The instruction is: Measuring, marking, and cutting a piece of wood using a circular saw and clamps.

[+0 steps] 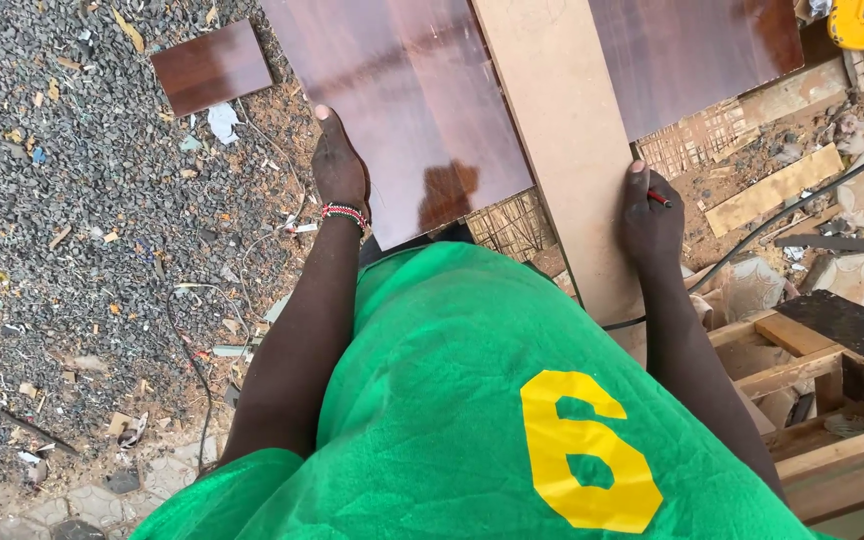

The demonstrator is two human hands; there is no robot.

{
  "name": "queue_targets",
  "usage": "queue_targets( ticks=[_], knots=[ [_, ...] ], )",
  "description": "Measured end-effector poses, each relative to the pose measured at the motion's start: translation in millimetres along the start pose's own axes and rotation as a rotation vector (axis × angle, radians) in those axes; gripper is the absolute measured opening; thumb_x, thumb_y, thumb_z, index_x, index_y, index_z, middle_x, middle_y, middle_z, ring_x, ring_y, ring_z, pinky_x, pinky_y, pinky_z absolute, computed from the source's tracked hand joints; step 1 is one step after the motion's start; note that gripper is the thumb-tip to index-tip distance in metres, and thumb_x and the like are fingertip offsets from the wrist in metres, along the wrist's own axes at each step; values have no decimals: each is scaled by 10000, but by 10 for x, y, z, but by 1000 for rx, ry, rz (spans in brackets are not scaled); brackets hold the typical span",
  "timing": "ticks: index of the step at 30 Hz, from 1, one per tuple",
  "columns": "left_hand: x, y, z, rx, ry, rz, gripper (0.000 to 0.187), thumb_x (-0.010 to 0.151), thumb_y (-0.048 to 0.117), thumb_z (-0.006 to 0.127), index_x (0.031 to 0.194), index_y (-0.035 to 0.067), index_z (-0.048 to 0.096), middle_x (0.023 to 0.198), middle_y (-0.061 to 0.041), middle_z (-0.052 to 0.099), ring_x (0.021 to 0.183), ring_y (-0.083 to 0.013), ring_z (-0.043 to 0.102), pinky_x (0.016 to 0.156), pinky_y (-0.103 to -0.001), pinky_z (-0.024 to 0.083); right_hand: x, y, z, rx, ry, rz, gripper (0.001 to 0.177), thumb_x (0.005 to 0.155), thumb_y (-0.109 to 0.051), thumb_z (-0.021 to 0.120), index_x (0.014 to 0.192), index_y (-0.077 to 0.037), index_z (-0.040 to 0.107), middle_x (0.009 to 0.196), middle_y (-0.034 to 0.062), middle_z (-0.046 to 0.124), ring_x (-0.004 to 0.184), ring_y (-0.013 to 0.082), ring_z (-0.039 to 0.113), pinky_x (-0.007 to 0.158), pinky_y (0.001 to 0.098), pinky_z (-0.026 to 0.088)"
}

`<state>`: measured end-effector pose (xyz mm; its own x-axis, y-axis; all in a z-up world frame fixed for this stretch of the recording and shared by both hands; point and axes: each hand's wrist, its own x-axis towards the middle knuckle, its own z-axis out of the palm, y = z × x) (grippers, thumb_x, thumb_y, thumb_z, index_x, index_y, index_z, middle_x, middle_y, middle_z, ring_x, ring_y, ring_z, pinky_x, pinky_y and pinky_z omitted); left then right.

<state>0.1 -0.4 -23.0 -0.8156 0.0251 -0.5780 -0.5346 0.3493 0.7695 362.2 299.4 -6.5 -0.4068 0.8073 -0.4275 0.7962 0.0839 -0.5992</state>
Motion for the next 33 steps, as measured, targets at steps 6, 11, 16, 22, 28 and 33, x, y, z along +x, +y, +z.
queue_targets(
  ticks=[6,11,16,22,28,33],
  knots=[
    [74,-65,-8,-6,3,-12,988,1112,877,480,1521,32,790,1497,-300,798,1535,-517,667,1344,-655,475,-127,-243,-36,-12,-1,24,697,1370,-631,438,1256,-60,822,1120,334,788,1154,562,762,978,688,564],
    [231,-271,7,-17,0,-34,1004,1122,924,482,1560,70,780,1539,-268,784,1548,-500,658,1336,-669,478,-264,-629,-78,-135,18,143,710,1316,-720,414,1388,-139,816,1185,326,817,1274,606,747,1084,712,555],
    [-198,328,-33,80,-27,-45,1168,1096,994,411,1765,49,563,1777,-294,582,1683,-512,506,1403,-672,396,-254,-690,-43,-121,-12,200,801,1276,-819,366,1433,-157,789,1279,350,811,1353,619,723,1167,727,548],
    [325,124,-511,88,2,131,808,1252,706,476,1577,-32,531,1447,-309,691,1327,-436,724,1116,-560,605,-6,-284,35,-93,-137,151,729,1262,-819,430,1528,-223,755,1509,309,759,1509,573,640,1303,685,493],
    [217,292,-1142,-149,174,249,643,1295,637,507,1474,19,527,1243,-155,750,999,-226,838,841,-327,706,155,-829,-627,-337,-503,90,779,1154,-723,542,1479,-74,826,1442,352,839,1486,574,705,1284,708,517],
    [18,173,-1133,-69,227,192,450,1195,606,568,1269,164,607,1162,-43,797,847,-204,817,759,-359,609,675,-1654,-1087,-574,-606,139,632,1160,-561,613,1196,-29,952,1157,190,1024,1050,354,909,958,470,623]
  ],
)
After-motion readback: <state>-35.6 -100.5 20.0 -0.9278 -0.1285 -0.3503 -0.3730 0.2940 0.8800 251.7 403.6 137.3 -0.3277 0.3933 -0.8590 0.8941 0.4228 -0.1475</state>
